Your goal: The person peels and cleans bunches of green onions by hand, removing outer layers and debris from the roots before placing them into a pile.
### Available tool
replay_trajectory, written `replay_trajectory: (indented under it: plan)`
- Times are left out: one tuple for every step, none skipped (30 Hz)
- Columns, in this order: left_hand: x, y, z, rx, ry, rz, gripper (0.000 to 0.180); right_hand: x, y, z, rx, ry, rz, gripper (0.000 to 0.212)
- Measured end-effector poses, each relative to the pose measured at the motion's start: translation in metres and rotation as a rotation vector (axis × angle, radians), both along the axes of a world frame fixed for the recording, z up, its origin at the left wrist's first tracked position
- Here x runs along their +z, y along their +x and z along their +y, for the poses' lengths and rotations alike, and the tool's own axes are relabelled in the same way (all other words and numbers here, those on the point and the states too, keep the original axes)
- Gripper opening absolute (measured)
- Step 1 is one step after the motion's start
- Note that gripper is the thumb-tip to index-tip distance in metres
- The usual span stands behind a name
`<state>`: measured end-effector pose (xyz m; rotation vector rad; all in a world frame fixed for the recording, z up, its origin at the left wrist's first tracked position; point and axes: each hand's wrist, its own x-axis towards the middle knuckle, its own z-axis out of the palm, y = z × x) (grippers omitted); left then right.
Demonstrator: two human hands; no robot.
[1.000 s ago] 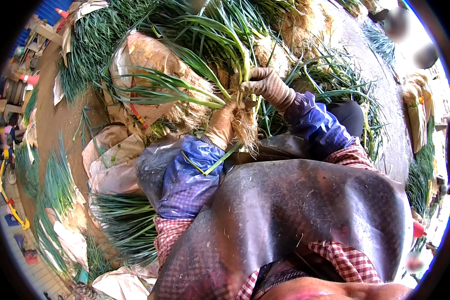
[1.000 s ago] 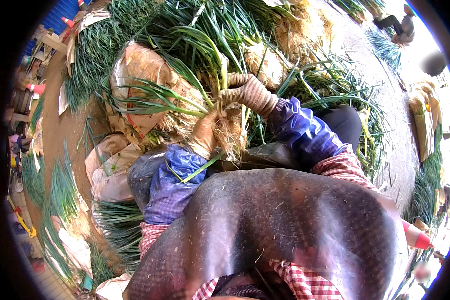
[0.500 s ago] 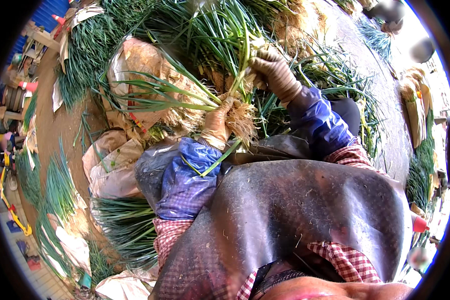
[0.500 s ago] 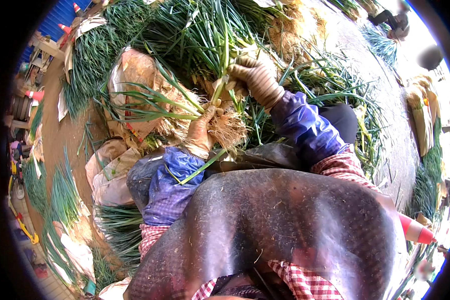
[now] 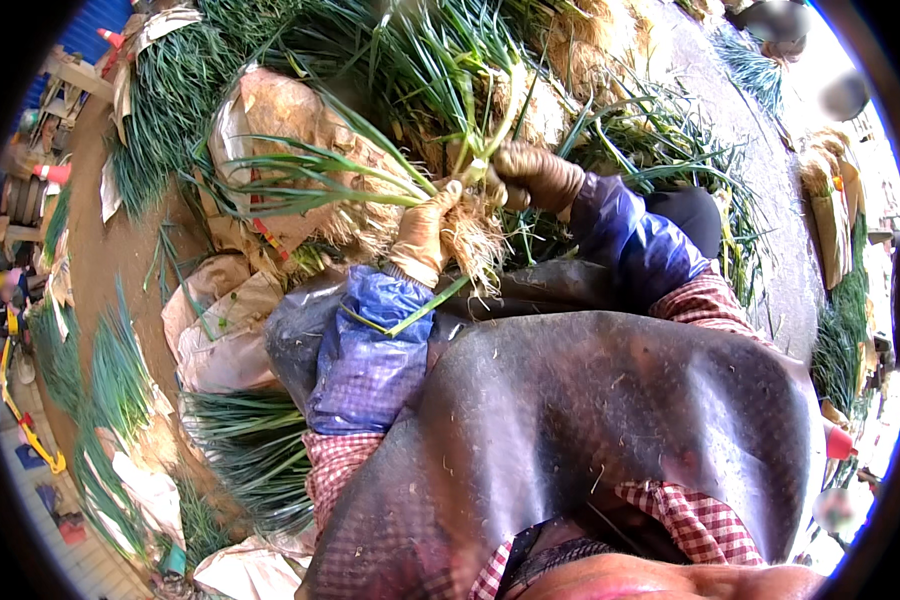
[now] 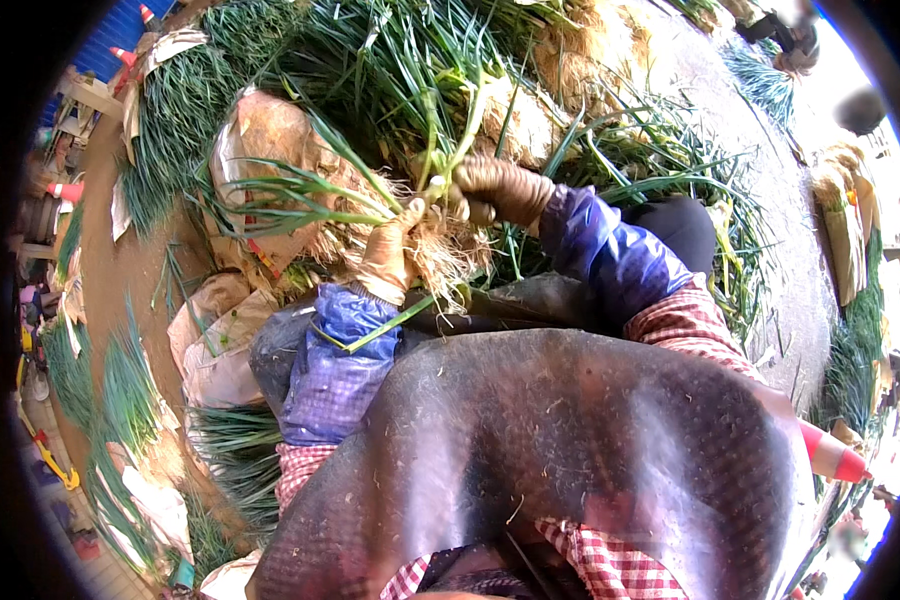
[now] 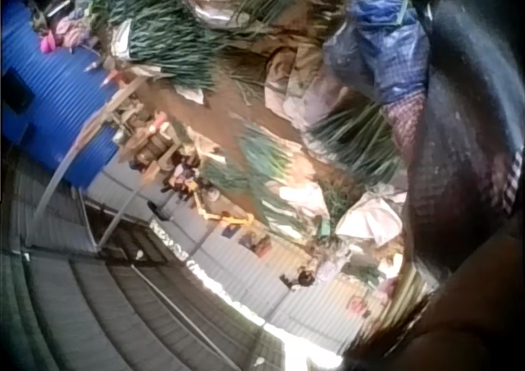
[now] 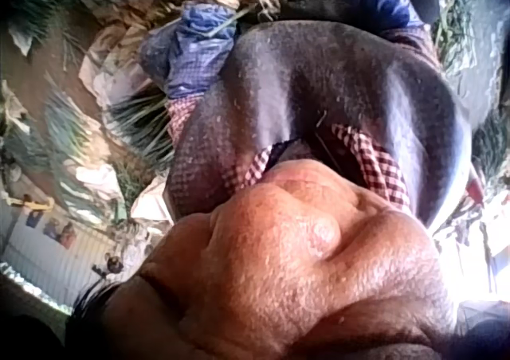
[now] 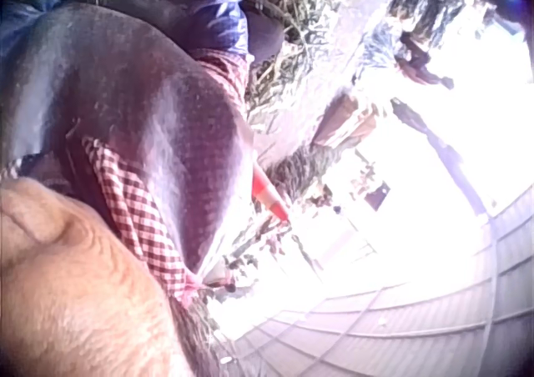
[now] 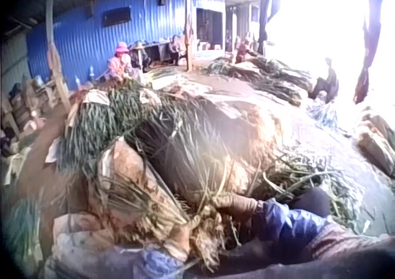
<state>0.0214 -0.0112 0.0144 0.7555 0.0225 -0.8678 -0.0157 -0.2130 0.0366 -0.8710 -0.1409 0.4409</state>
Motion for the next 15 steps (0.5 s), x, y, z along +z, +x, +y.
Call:
replay_trajectory:
  plan:
    - [-0.005,-0.002,-0.004,-0.025,-0.003,0.061,0.023,0.006,0.001,-0.003,-0.026,-0.075,0.048,0.046]
    - [-0.009,-0.004,-0.007,-0.05,-0.005,0.121,0.022,0.014,0.0,-0.004,-0.051,-0.15,0.096,0.043]
    - [-0.001,-0.002,-0.008,-0.06,-0.016,0.08,0.022,0.016,0.002,-0.002,-0.184,-0.331,0.074,0.033]
    - [0.003,-0.005,-0.012,0.058,-0.04,0.038,0.021,0.017,0.002,0.001,-0.348,-0.521,0.025,0.024]
    - [-0.005,-0.001,-0.009,0.093,0.045,-0.001,0.022,0.025,-0.002,-0.003,-0.51,-0.528,-0.093,0.022]
    - [-0.013,0.006,0.0,0.134,0.128,-0.042,0.022,0.038,-0.006,-0.008,-0.664,-0.535,-0.216,0.019]
    - [-0.018,0.013,0.005,0.13,0.121,-0.021,0.023,0.043,-0.012,-0.024,-0.868,-0.518,-0.274,0.017]
    - [-0.01,0.013,0.005,0.247,0.177,0.013,0.018,0.048,-0.019,-0.047,-1.066,-0.495,-0.335,0.015]
    - [-0.008,0.016,0.009,0.315,0.228,0.072,0.016,0.054,-0.028,-0.065,-1.214,-0.643,-0.347,0.019]
    - [-0.007,0.021,0.015,0.393,0.284,0.126,0.017,0.053,-0.034,-0.084,-1.353,-0.784,-0.362,0.023]
    - [-0.01,0.023,0.015,0.483,0.345,0.122,0.02,0.026,-0.037,-0.12,-1.389,-0.891,-0.413,0.024]
    - [-0.021,0.028,0.019,0.45,0.311,0.128,0.016,0.018,-0.04,-0.129,-1.358,-0.569,-0.178,0.023]
    - [-0.023,0.028,0.017,0.423,0.292,0.125,0.015,0.011,-0.046,-0.14,-1.373,-0.219,0.051,0.023]
    - [-0.025,0.027,0.015,0.398,0.274,0.121,0.015,-0.012,-0.05,-0.135,-1.237,-0.31,0.079,0.02]
    - [-0.024,0.026,0.015,0.398,0.294,0.074,0.013,-0.014,-0.048,-0.103,-1.149,-0.348,0.16,0.013]
